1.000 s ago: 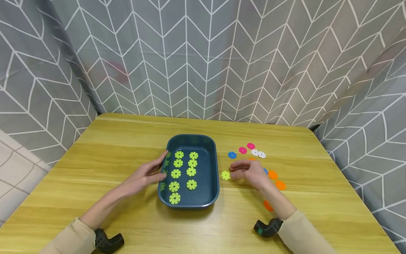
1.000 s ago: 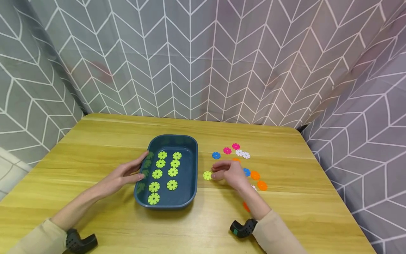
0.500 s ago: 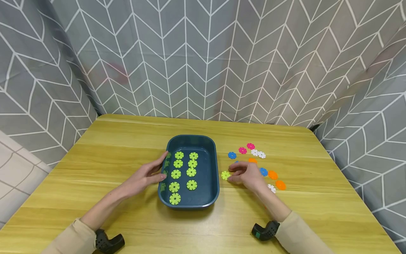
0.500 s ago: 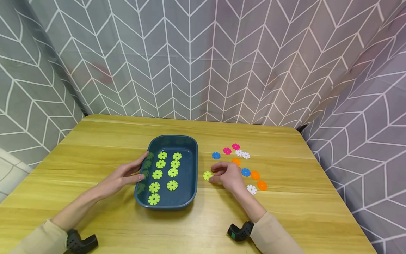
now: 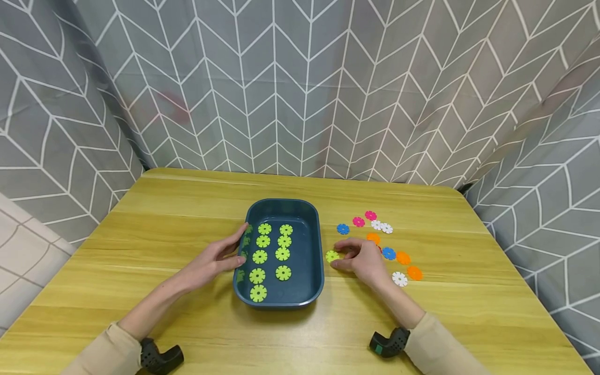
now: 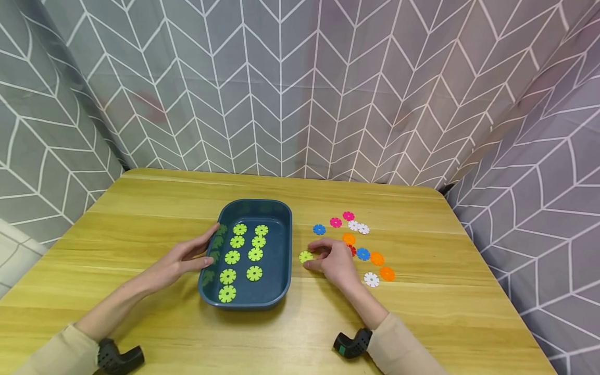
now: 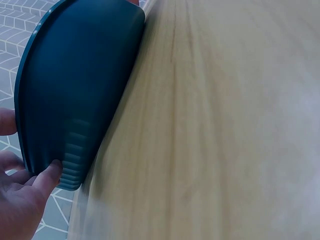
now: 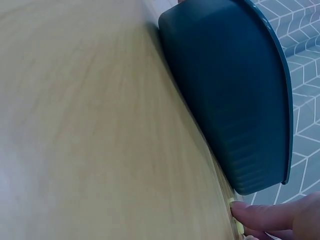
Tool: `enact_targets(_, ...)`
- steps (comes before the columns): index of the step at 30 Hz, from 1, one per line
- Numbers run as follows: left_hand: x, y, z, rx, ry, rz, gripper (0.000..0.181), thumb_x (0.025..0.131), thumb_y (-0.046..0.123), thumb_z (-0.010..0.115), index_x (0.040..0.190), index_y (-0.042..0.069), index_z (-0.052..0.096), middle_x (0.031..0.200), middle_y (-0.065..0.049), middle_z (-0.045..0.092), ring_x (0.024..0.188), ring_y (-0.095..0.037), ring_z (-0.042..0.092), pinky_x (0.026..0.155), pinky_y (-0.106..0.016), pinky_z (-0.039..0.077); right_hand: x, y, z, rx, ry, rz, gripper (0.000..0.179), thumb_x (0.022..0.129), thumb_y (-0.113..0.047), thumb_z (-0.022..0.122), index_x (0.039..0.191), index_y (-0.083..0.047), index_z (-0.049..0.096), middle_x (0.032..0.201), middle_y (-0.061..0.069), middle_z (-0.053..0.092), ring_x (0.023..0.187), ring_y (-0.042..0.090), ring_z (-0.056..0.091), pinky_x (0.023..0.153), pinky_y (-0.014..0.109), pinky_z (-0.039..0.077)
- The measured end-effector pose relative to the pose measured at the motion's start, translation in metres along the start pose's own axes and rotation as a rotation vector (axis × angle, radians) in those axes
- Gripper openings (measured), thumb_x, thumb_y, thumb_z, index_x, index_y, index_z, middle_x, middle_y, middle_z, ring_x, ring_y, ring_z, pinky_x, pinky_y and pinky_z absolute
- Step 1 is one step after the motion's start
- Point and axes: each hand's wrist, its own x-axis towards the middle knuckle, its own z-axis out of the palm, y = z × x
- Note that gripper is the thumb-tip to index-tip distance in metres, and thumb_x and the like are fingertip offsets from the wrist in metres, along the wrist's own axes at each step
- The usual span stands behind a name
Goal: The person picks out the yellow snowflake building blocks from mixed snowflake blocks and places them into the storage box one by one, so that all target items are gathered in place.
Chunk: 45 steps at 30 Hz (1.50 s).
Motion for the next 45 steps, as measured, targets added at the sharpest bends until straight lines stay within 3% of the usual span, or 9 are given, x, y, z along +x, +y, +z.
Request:
enact_targets(17,-0.001,0.002,0.000,0.018,0.006,-0.001,0.072,0.101,0.015,0.054,0.159,0.001,0.014,0.166,-0.022,0.009,0.149,-0.046,0.019,0.118,-0.057,0.022,-0.003,-0.001,0.004,0.048,-0.006,-0.022,0.033,0.071,0.005,0.085,0.102,-0.006,0.076,0.097,0.007,0.074,0.085,0.020,0.064,0.074,0.023,0.056)
enact_targets(25,-0.001,0.002,0.000,0.013,0.007,-0.013,0.072,0.101,0.016,0.054,0.159,0.002,0.014,0.166,-0.022,0.009,0.149,-0.047,0.018,0.118,-0.059,0.021,-0.003,-0.001,0.000,-0.009,0.006,-0.030,0.024,0.073,-0.003,0.087,0.095,-0.008,0.078,0.087,0.004,0.074,0.079,0.017,0.063,0.071,0.025,0.054)
enact_targets(38,-0.002,0.002,0.000,0.011,0.009,-0.008,0.071,0.101,0.015,0.054,0.159,0.002,0.015,0.166,-0.022,0.008,0.149,-0.046,0.018,0.118,-0.057,0.021,-0.002,0.000,-0.004,-0.049,-0.014,-0.057,0.029,0.075,-0.007,0.087,0.103,-0.009,0.079,0.087,0.004,0.074,0.077,0.016,0.065,0.066,0.023,0.054)
enact_targets(45,-0.001,0.001,0.000,0.003,0.004,-0.011,0.072,0.101,0.016,0.054,0.159,0.003,0.014,0.166,-0.022,0.007,0.149,-0.046,0.018,0.118,-0.057,0.022,-0.001,-0.002,-0.009,0.001,-0.065,-0.015,0.032,0.076,-0.010,0.087,0.106,-0.007,0.078,0.090,0.006,0.075,0.078,0.016,0.068,0.063,0.024,0.056)
